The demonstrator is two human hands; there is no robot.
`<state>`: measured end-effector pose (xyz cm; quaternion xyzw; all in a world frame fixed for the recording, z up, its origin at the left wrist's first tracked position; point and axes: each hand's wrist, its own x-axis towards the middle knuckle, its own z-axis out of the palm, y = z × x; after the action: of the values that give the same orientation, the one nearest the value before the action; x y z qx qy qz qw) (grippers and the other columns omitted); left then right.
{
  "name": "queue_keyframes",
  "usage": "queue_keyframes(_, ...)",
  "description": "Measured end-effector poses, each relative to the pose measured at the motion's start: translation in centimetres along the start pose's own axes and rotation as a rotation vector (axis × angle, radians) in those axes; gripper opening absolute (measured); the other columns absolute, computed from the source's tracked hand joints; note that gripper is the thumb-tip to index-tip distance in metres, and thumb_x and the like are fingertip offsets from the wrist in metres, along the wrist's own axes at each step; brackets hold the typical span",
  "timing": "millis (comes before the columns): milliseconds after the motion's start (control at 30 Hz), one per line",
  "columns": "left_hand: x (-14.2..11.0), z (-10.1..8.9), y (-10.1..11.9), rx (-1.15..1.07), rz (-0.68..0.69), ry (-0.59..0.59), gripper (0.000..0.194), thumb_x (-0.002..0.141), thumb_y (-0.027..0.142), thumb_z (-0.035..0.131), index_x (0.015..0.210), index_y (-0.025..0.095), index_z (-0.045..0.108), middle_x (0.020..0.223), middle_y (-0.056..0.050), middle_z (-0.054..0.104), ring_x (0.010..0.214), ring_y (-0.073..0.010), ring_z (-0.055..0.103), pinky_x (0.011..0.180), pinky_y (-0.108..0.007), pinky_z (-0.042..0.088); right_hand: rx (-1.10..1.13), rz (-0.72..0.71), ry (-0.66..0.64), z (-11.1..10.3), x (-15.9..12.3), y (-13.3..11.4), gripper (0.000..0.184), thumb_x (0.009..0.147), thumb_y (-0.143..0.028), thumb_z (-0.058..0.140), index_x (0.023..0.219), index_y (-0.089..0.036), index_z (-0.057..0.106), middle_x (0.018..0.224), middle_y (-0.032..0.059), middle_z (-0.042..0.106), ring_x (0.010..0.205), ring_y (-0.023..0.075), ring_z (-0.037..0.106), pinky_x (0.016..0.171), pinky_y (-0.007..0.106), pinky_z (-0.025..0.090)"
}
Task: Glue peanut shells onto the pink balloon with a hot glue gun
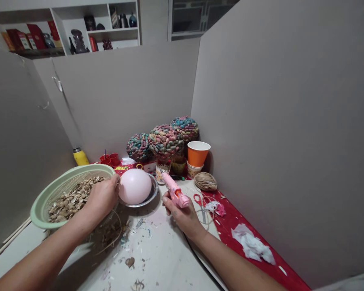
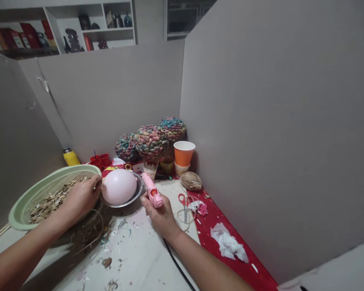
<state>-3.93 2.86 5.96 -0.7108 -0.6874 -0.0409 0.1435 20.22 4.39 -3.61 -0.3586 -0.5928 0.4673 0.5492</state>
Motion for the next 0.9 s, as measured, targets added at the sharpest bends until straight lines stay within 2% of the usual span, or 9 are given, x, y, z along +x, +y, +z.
queue_keyframes(67,0.0,0.1,-0.1,-0.009,0.005,0.002,0.026,0.096,0.021,0.039,0.111,0.017,0.059,0.096,-0.015,0.076,0.085,-0.0306,0.072,0.067,-0.034,0.045,0.003,-0.001,-0.003,0.0,0.0,0.1,0.030,0.083,-0.046,0.067,0.080,-0.017,0.060,0.058,-0.0033,0.051,0.053,0.0122,0.046,0.053,0.025,0.039)
queue_keyframes(367,0.3,0.1,0.2,-0.038,0.022,-0.002,0.023,0.091,0.016,0.043,0.097,0.015,0.065,0.087,-0.017,0.075,0.079,-0.0314,0.072,0.065,-0.034,0.044,0.002,0.003,0.006,0.2,0.0,-0.1,0.035,0.083,-0.051,0.066,0.081,-0.017,0.060,0.059,-0.0025,0.051,0.053,0.0124,0.047,0.052,0.026,0.040)
queue_keyframes(500,-0.3,-0.3,0.0,-0.077,0.018,0.042,0.026,0.091,0.016,0.042,0.106,0.017,0.064,0.091,-0.014,0.076,0.081,-0.0293,0.072,0.065,-0.033,0.045,0.001,0.007,0.008,0.3,0.0,-0.1,0.037,0.083,-0.052,0.065,0.081,-0.016,0.059,0.059,-0.0027,0.051,0.053,0.0125,0.046,0.052,0.026,0.040)
queue_keyframes(600,-1.4,-0.9,-0.4,-0.205,0.039,0.149,0.028,0.092,0.019,0.040,0.111,0.017,0.061,0.087,-0.011,0.075,0.077,-0.0255,0.071,0.066,-0.032,0.046,0.002,0.007,0.008,0.3,0.0,0.0,0.038,0.082,-0.054,0.066,0.082,-0.017,0.059,0.059,-0.0027,0.051,0.053,0.0125,0.046,0.051,0.026,0.039)
queue_keyframes(767,-4.1,-1.2,-0.5,-0.459,0.142,0.416,0.025,0.095,0.025,0.040,0.107,0.016,0.060,0.070,-0.003,0.071,0.055,-0.0178,0.065,0.056,-0.027,0.046,0.003,0.008,0.007,0.1,0.0,0.2,0.038,0.083,-0.054,0.066,0.082,-0.017,0.059,0.060,-0.0029,0.050,0.054,0.0125,0.045,0.052,0.026,0.039)
queue_keyframes(900,-5.8,-0.2,-0.4,-0.492,0.243,0.555,0.022,0.099,0.030,0.044,0.107,0.018,0.060,0.076,-0.003,0.075,0.050,-0.0135,0.064,0.052,-0.023,0.045,0.004,0.008,0.012,0.1,0.0,0.3,0.036,0.082,-0.052,0.068,0.082,-0.017,0.059,0.061,-0.0026,0.051,0.054,0.0126,0.045,0.053,0.026,0.039)
